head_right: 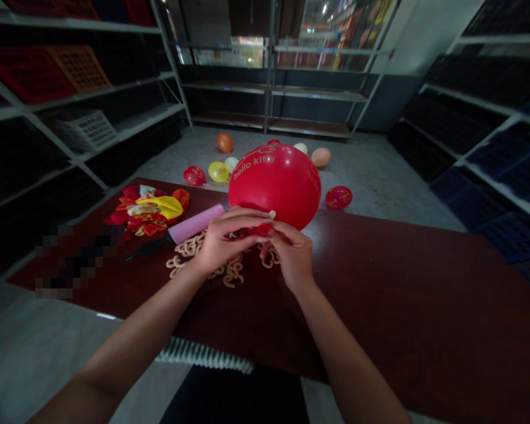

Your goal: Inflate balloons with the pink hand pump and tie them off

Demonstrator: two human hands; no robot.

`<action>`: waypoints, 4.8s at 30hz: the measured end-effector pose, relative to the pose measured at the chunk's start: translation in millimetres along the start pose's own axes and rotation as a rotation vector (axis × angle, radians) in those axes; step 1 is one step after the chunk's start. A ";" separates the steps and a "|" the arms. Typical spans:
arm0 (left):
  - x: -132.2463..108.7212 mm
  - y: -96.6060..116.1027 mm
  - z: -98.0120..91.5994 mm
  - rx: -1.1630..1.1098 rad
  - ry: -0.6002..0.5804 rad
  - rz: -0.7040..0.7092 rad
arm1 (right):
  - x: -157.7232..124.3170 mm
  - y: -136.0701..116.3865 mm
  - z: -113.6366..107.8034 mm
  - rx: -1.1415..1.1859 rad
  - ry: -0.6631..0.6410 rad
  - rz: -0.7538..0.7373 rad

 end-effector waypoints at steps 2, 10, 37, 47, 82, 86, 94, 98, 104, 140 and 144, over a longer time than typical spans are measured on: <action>-1.3 1.0 2.0 0.014 0.014 0.028 | -0.8 -0.1 0.8 0.005 -0.019 0.016; -11.4 13.2 3.6 0.057 0.120 0.132 | -0.6 -2.0 2.4 -0.042 -0.095 0.074; -6.4 -6.9 8.6 -0.125 0.307 -0.357 | 6.4 3.9 -3.0 0.278 -0.016 0.211; -6.5 -21.2 13.3 -0.321 0.572 -0.802 | 2.6 5.9 0.0 -0.336 -0.285 0.028; -24.1 8.0 23.2 0.591 -0.296 0.537 | 29.2 24.3 -13.2 0.244 0.062 0.546; -17.4 1.9 10.6 0.507 -0.193 0.326 | 26.6 15.5 -10.7 0.263 -0.018 0.528; -16.5 -12.8 6.2 0.485 -0.104 0.005 | 15.4 -5.2 -8.7 0.135 -0.224 0.407; -11.9 -6.8 6.1 0.388 -0.218 0.018 | 17.2 -7.7 -11.3 0.121 -0.234 0.342; -13.2 -12.1 5.1 0.229 -0.050 -0.153 | 21.2 -2.5 -16.3 0.030 -0.285 0.315; -9.2 -12.8 9.9 -0.171 0.030 -0.548 | 12.8 1.3 -3.8 0.024 -0.285 0.296; -10.9 -11.2 11.7 -0.193 0.015 -0.560 | 12.3 5.3 -2.4 0.109 -0.178 0.345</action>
Point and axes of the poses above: each hand's wrist, its own x-axis towards the middle knuckle, its own z-axis out of the palm, y = z × x, the point moved 1 cm from there along x, towards the middle knuckle, and after that the axes turned 14 degrees about y, right-handed, at the moved point
